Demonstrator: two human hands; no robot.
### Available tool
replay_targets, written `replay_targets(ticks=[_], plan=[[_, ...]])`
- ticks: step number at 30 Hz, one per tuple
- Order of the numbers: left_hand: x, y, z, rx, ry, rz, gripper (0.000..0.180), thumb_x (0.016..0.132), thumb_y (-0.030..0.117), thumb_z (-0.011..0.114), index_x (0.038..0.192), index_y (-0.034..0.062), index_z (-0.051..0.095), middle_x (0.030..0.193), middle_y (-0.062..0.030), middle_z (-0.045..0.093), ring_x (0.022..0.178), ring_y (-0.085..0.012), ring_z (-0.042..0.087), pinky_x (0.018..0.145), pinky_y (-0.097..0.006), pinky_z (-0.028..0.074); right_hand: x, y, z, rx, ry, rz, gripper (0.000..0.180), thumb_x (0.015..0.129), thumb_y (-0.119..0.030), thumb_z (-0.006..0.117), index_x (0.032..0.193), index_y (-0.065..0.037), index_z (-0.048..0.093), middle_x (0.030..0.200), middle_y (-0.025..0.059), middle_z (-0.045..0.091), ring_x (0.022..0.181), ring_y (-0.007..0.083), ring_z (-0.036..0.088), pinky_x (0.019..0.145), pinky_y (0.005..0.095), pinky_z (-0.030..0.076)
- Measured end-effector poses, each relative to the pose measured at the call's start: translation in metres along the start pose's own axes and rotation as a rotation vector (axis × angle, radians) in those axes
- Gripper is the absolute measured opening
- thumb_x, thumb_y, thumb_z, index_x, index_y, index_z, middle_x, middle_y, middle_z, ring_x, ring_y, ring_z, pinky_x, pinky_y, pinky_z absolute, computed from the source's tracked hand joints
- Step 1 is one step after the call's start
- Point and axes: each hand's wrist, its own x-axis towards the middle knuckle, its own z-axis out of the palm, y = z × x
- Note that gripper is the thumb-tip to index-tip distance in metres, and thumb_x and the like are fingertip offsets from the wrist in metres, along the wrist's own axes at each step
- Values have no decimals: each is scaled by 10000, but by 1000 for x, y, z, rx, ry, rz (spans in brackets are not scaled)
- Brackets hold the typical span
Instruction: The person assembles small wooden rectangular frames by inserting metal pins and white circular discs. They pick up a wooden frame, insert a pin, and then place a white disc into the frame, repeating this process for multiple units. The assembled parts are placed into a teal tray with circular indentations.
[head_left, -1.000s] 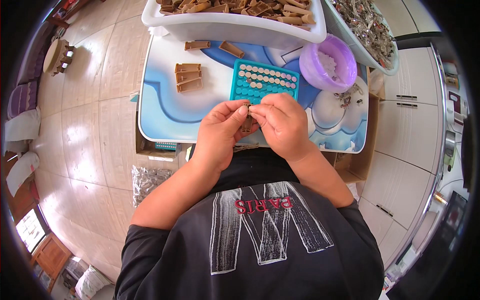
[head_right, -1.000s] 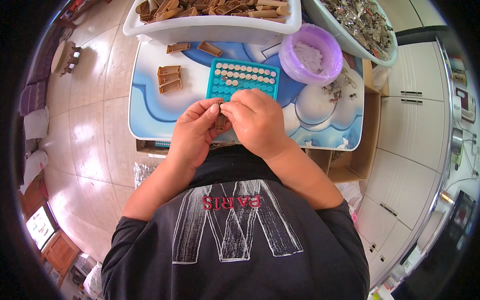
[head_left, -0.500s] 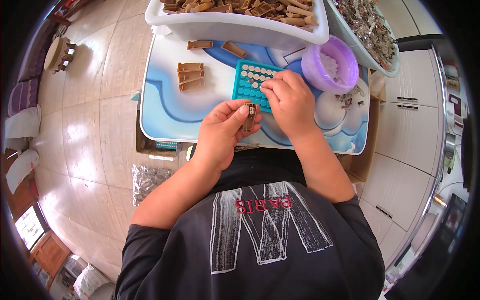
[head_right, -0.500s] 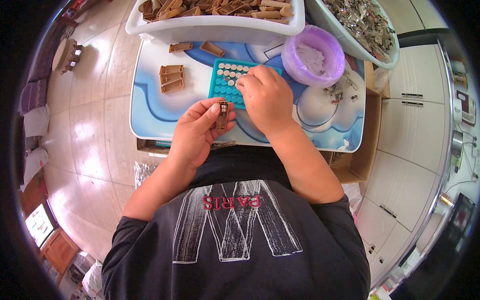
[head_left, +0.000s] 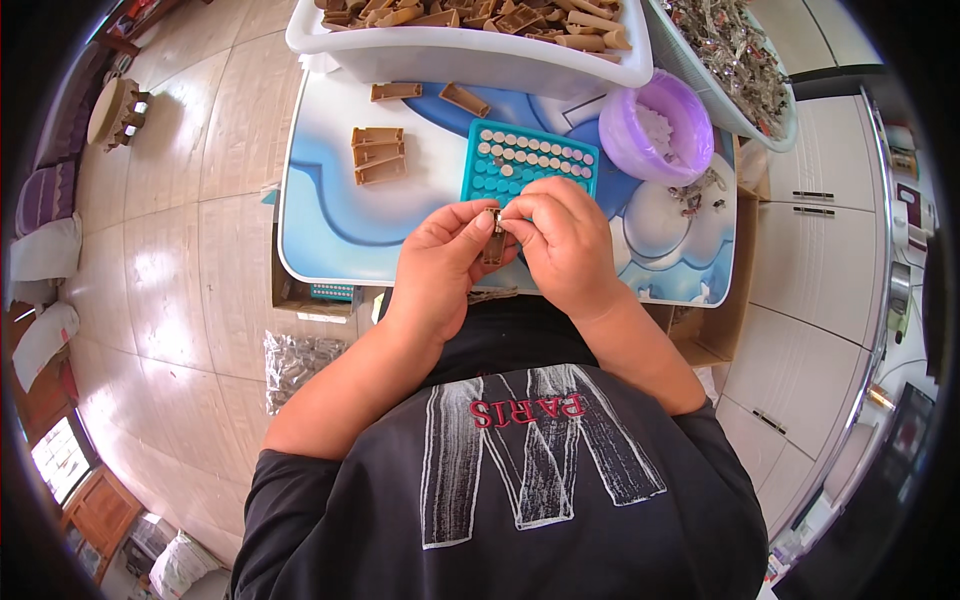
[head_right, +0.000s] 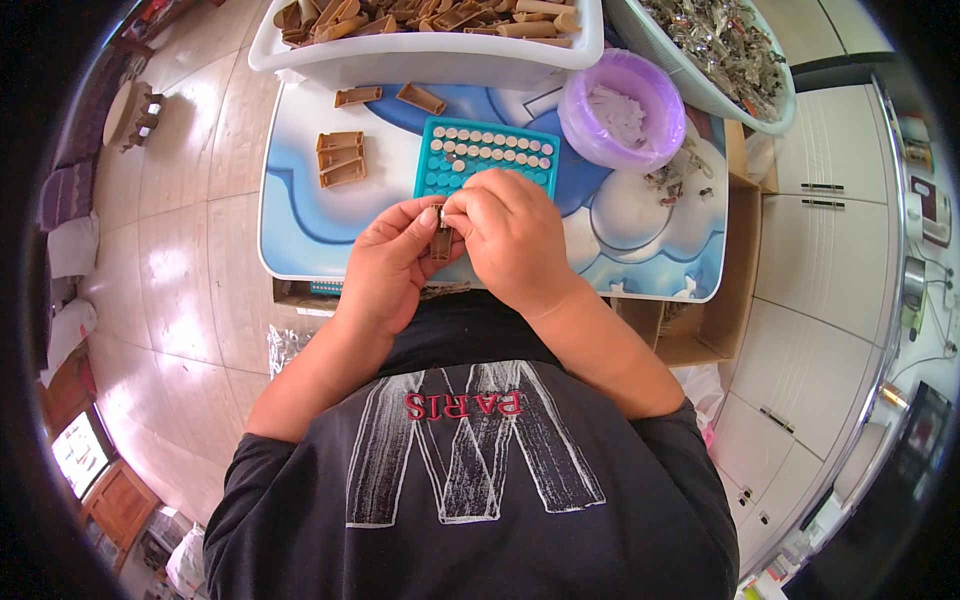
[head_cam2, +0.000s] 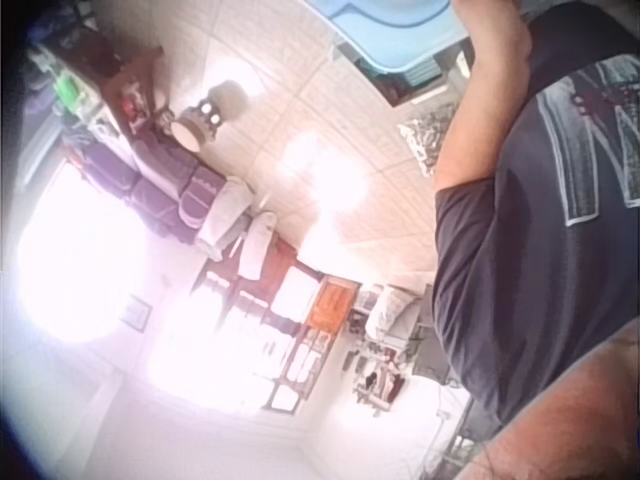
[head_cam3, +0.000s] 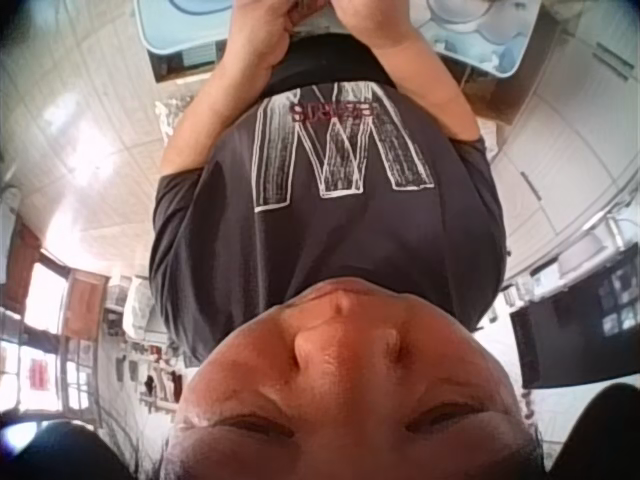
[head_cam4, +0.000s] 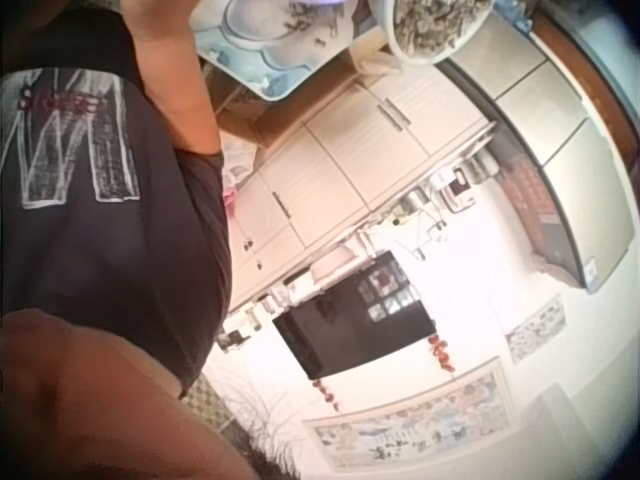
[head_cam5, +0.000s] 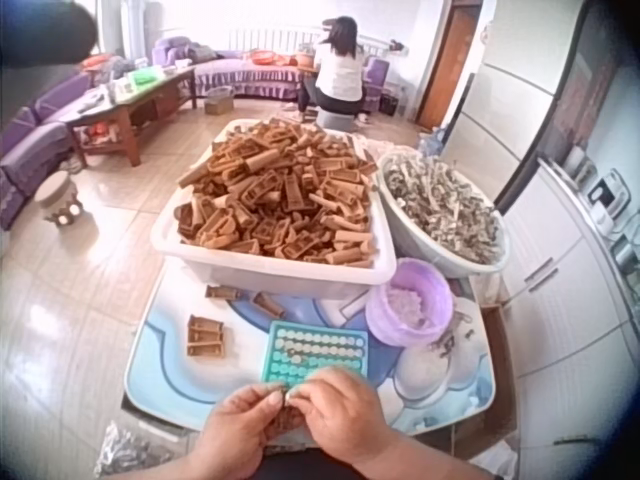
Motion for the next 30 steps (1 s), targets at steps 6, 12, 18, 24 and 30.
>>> replay_targets(ticks=[6,12,18,24,30], plan=[[-3,-1,3,-13,45,33,202,911,118,550,1055,-21,528,937,-82,611,832,-150,605,777,-279,511,-2,-6,5,14,-3,38,107,706,-63,671,752,-56,575,753,53,566,694,249,553,595,345,452],[-8,3,3,39,62,38,177,911,116,543,1048,4,540,956,-67,615,832,-141,603,795,-295,510,-2,-3,1,221,-98,116,84,734,-58,648,801,-42,599,767,77,572,708,268,556,609,351,456],[-12,0,-2,-24,-1,12,172,931,134,505,1039,2,527,942,-74,605,820,-150,601,773,-293,514,47,1,-10,251,-230,96,140,735,-57,642,873,-48,622,838,86,578,750,238,565,658,330,457],[-10,-3,-3,-2,-41,41,169,947,159,482,979,-3,517,879,-72,588,748,-137,593,709,-256,497,80,2,55,-128,-435,-237,160,718,-136,671,849,-87,592,885,51,558,836,245,581,683,359,482],[-8,-2,-4,5,-30,29,168,948,158,480,976,-5,511,898,-77,590,761,-142,597,737,-269,507,82,5,56,-14,-404,-157,155,745,-112,636,875,-66,564,893,65,567,832,248,579,682,355,477]])
